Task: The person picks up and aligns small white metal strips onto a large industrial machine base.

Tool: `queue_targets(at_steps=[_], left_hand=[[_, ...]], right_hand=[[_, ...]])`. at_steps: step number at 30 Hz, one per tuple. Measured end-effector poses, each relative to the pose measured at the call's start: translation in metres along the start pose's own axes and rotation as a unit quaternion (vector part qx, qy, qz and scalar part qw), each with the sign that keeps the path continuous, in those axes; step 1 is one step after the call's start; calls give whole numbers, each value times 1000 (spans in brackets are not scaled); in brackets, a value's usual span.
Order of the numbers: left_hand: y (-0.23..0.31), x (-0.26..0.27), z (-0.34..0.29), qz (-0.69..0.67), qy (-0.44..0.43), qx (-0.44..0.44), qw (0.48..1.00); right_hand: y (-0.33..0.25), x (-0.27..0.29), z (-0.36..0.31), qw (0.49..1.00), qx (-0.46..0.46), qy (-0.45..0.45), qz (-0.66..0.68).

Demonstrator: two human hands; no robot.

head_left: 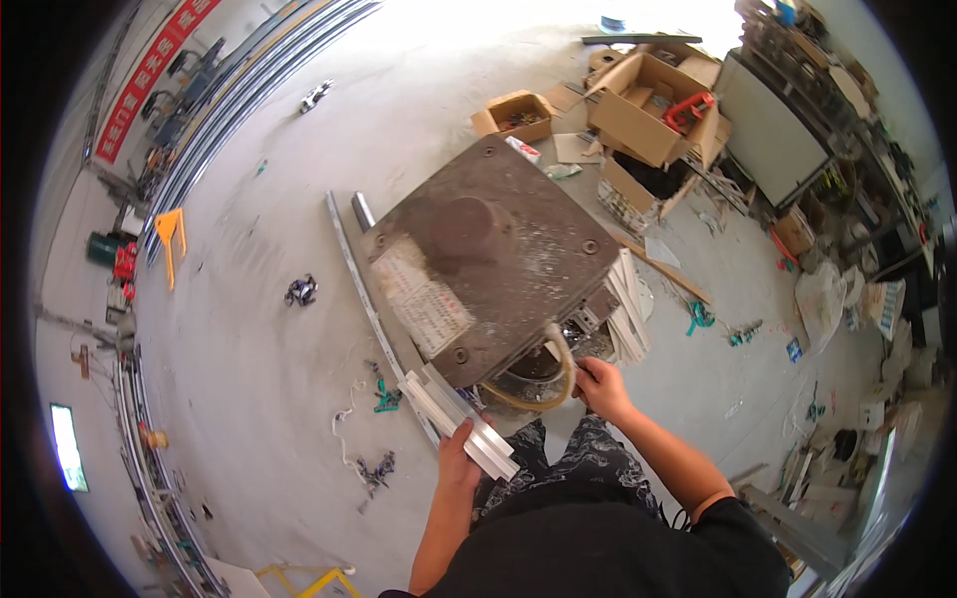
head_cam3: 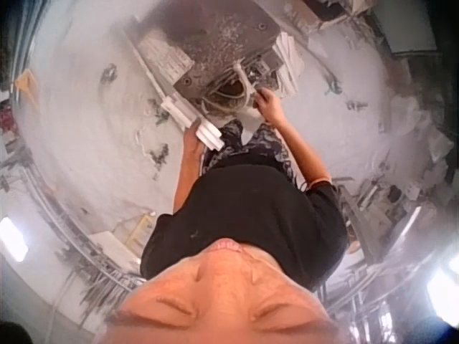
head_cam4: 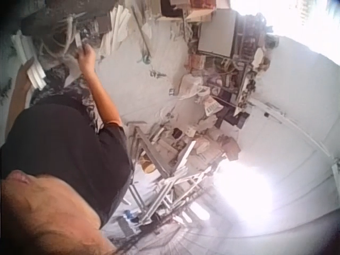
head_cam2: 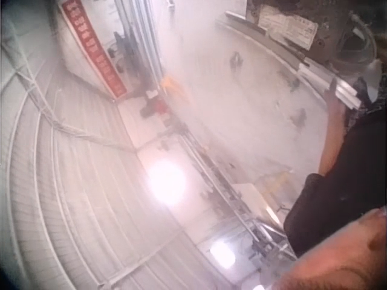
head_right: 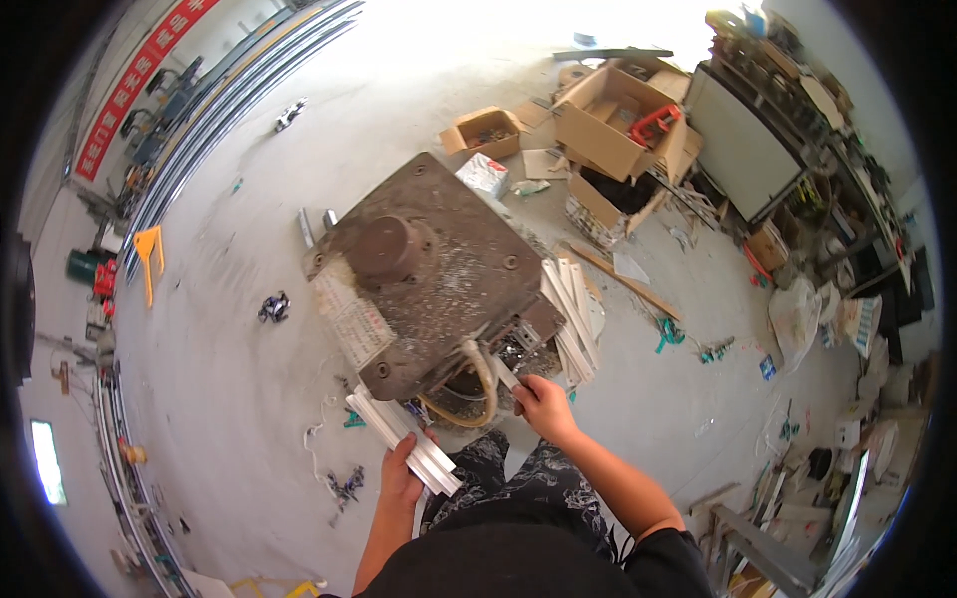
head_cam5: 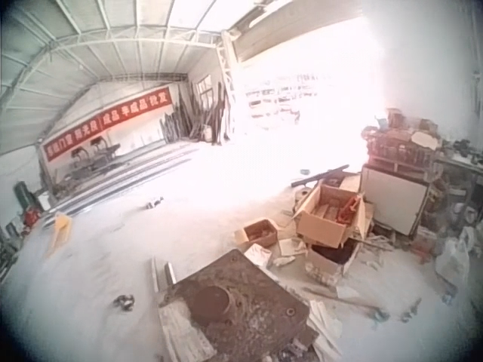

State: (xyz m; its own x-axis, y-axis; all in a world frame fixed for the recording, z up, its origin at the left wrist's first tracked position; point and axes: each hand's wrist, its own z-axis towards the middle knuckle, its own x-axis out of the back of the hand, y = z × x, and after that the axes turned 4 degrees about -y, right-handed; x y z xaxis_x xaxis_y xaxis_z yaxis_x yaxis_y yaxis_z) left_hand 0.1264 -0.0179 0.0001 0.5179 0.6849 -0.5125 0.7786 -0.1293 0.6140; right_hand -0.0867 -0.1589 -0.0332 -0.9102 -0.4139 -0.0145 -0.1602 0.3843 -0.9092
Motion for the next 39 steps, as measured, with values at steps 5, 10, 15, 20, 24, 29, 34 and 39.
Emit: queue_targets(at_steps=[5,10,15,20,24,29,34,39], left_hand=[[11,-7,2,10,9,-14,1000],[0,-13,-6,9,18,-14,1000],[-28,-20,-23,-17,24,1,1000],[-65,-28,-44,-37,25,0,999],[-88,-38,-59,-35,17,-2,999],[-102,-50,-69,-25,24,1,999],[-112,-57,-73,-26,17,0,1000],[-117,-62,-71,-19,1,30,999]], right_hand=[[-3,1,-1,999,23,14,-32],[-12,2,0,1000,-5,-8,-6],[-16,2,3,998,-32,-41,43],[-12,7,-2,995,-26,-87,39],[-2,13,-9,993,-16,-110,48],[6,12,-8,996,2,-93,14],[9,10,-10,995,61,-77,-22],[19,24,-28,993,71,-52,-81]])
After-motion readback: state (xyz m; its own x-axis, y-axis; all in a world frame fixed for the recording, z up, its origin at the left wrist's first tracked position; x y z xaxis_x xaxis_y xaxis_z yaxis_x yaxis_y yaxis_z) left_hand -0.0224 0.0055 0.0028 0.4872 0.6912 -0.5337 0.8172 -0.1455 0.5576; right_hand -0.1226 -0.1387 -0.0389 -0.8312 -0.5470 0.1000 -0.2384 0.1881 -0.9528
